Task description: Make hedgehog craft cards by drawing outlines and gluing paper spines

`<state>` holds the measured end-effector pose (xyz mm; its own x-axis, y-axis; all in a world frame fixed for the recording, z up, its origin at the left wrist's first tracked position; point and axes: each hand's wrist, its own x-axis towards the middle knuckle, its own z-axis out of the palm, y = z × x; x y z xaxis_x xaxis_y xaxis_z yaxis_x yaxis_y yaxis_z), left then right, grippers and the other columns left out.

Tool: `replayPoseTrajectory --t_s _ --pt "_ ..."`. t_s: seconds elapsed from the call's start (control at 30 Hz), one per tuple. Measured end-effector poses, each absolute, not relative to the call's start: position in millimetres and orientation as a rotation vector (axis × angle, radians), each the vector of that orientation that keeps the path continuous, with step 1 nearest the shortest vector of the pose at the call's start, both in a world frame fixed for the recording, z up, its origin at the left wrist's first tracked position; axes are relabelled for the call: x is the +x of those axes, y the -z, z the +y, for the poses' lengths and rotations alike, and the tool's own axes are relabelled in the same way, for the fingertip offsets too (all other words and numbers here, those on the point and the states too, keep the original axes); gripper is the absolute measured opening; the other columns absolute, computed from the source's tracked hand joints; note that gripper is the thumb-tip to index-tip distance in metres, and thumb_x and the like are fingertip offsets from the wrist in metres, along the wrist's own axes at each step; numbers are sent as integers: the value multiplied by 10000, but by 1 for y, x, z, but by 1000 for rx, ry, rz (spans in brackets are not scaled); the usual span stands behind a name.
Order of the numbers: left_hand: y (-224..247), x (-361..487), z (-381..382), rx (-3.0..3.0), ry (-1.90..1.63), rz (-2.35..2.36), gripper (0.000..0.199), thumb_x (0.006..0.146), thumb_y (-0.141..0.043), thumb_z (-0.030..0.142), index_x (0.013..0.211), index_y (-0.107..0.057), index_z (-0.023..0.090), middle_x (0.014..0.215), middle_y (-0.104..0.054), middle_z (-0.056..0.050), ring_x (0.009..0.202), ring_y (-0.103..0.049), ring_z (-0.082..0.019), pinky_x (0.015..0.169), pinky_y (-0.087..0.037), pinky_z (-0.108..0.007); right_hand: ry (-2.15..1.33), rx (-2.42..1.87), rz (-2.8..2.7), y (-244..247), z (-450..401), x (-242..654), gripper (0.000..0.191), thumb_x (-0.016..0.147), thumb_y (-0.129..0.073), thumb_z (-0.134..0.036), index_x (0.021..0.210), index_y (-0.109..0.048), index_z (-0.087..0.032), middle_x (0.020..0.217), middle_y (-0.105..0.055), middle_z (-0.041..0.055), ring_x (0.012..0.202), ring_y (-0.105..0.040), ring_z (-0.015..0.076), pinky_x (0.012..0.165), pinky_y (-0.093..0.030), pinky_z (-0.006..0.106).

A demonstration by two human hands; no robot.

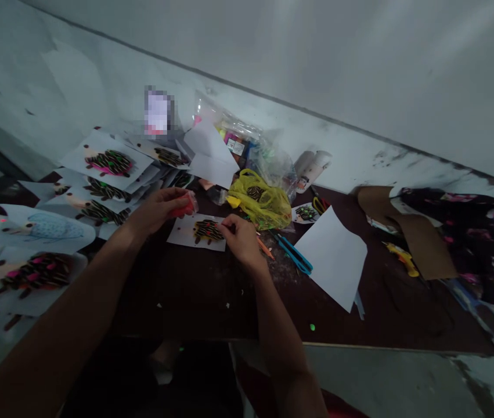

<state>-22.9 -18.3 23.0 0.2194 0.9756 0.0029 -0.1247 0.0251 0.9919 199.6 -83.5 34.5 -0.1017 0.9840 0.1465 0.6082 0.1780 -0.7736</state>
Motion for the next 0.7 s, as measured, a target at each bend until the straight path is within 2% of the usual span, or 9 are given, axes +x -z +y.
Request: replayPoseTrajectory --t_s 0.07,0.27,0.37,0.5,0.7 --pt "-24 -23 -18 1220 -1089 966 369 698 -763 468 907 -678 175 792 -696 -33 695 -628 -158 669 -498 -290 -668 -1520 -1853 -37 -85 198 245 882 -574 -349 699 -600 -187 679 -607 -8 638 -519 129 619 -364 250" --pt "-28 -22 -20 1195 -1071 938 369 702 -776 452 924 -683 171 770 -700 -26 700 -638 -155 681 -512 -286 -729 -1492 -1835 -30 -83 200 71 811 -577 -198 813 -647 -188 788 -665 -2 699 -561 133 673 -400 241" --pt "-28 -22 -20 1181 -1074 939 358 702 -775 435 929 -685 173 777 -703 -26 704 -642 -156 684 -515 -286 -752 -1485 -1816 -29 -83 199 54 801 -611 -224 802 -651 -187 796 -674 -1 696 -569 133 661 -406 237" --pt "-25 -22 -18 1207 -1064 956 367 703 -758 452 936 -681 181 811 -703 -31 709 -638 -164 663 -500 -287 -648 -1543 -1894 -34 -85 195 172 871 -596 -297 758 -670 -191 749 -682 13 685 -580 145 672 -411 256" --pt "-23 -21 -18 1179 -1056 941 369 705 -772 441 947 -676 179 794 -689 -31 667 -624 -142 613 -472 -261 -572 -1517 -1927 -30 -83 194 131 830 -620 -185 882 -737 -210 917 -736 44 846 -643 184 800 -464 298"
